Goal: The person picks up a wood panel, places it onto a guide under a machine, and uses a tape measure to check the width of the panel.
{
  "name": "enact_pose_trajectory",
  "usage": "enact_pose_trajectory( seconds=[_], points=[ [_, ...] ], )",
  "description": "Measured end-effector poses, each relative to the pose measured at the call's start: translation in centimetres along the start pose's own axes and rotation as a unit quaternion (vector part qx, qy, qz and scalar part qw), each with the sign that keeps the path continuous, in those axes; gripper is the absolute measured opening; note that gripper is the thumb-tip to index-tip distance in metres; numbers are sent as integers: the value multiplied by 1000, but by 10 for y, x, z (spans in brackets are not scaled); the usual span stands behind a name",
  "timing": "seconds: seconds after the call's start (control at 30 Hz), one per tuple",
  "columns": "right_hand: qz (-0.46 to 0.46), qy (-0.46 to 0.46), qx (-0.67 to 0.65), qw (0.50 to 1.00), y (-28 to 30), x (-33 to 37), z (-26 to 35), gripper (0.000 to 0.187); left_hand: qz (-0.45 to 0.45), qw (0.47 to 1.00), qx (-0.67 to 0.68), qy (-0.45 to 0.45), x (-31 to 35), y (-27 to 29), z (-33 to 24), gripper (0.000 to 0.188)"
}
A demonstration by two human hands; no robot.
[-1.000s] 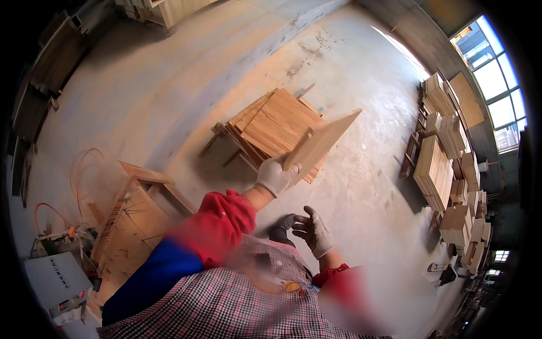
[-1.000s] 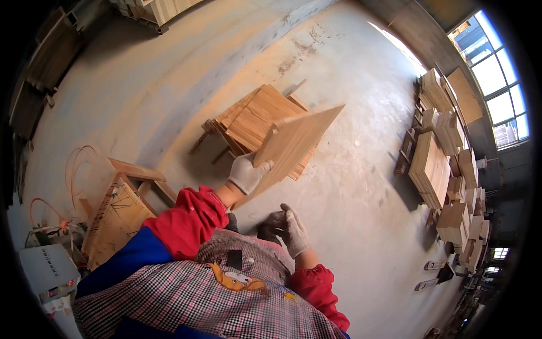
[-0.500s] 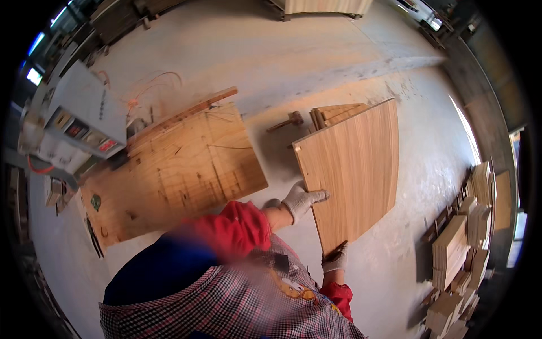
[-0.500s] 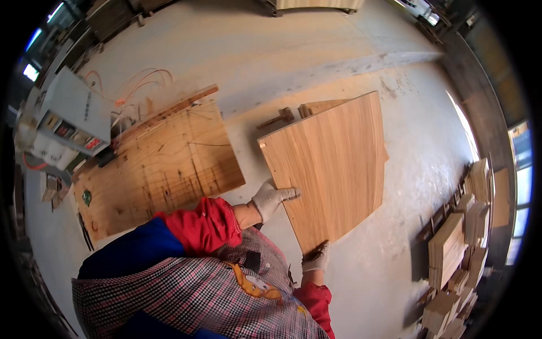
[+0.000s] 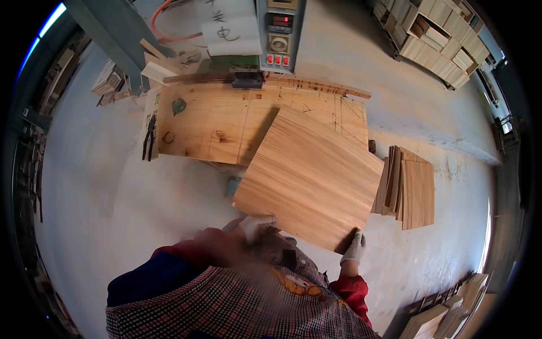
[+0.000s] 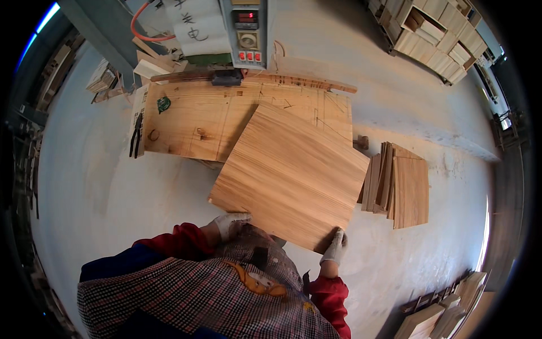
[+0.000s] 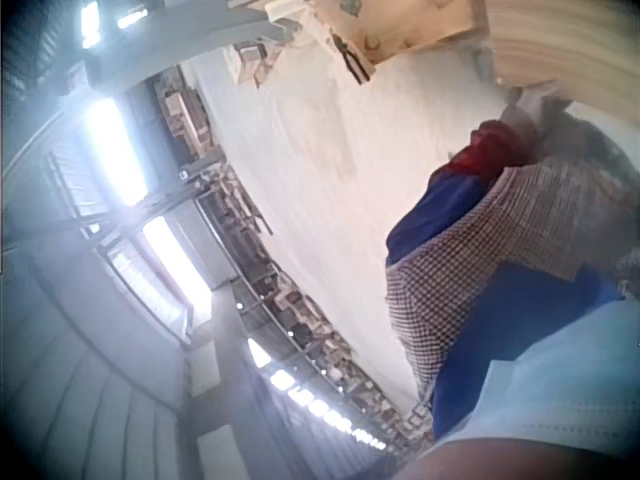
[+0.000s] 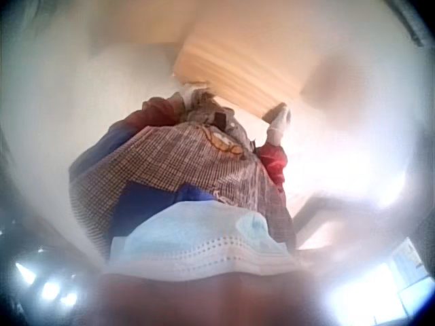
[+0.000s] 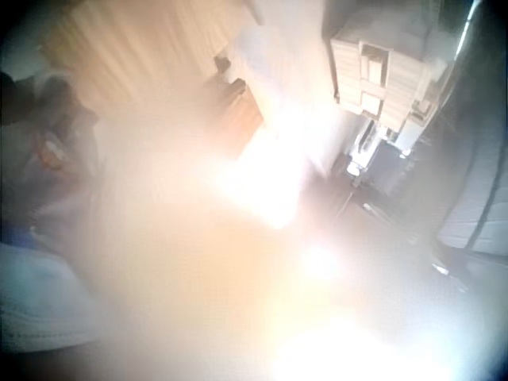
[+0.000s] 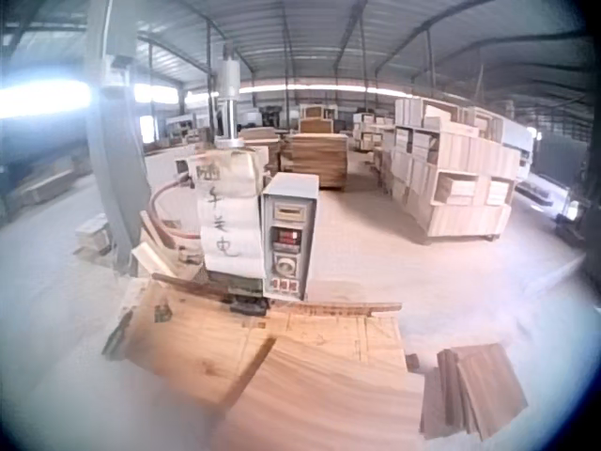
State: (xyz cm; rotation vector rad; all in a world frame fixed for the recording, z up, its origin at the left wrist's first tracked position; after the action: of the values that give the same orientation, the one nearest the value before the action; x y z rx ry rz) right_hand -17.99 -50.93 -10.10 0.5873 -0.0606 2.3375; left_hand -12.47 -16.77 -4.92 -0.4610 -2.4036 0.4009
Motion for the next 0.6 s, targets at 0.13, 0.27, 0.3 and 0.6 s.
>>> enact_pose_trajectory(
  seconds=[0.13, 0.27, 0.3, 0.6],
  points=[
    [41, 82, -16, 996, -79, 0, 29, 37, -5, 994, 43, -98, 0, 56, 13, 40],
    [162, 211, 197, 944, -144, 18, 75, 58, -108, 936, 333, 26, 3, 95, -33, 47],
    [172, 254, 265, 914, -158, 22, 87, 63, -98, 939, 329, -2, -2, 108, -42, 48],
    [157, 287, 604, 727, -219, 33, 109, 105, -190, 907, 377, 14, 21, 189, -77, 46]
  ],
)
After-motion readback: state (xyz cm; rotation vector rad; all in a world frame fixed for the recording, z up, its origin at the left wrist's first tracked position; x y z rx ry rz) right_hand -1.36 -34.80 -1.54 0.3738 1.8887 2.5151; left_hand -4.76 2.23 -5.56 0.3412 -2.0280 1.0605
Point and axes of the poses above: each hand's wrist, its own x-axis away from the middle knuckle, its own y-axis out of the back of the hand, z = x × y, the point moved 3 cm from there along -x, towards the middle knuckle, and after that the axes turned 1 degree about -y, right-handed, at the moved point
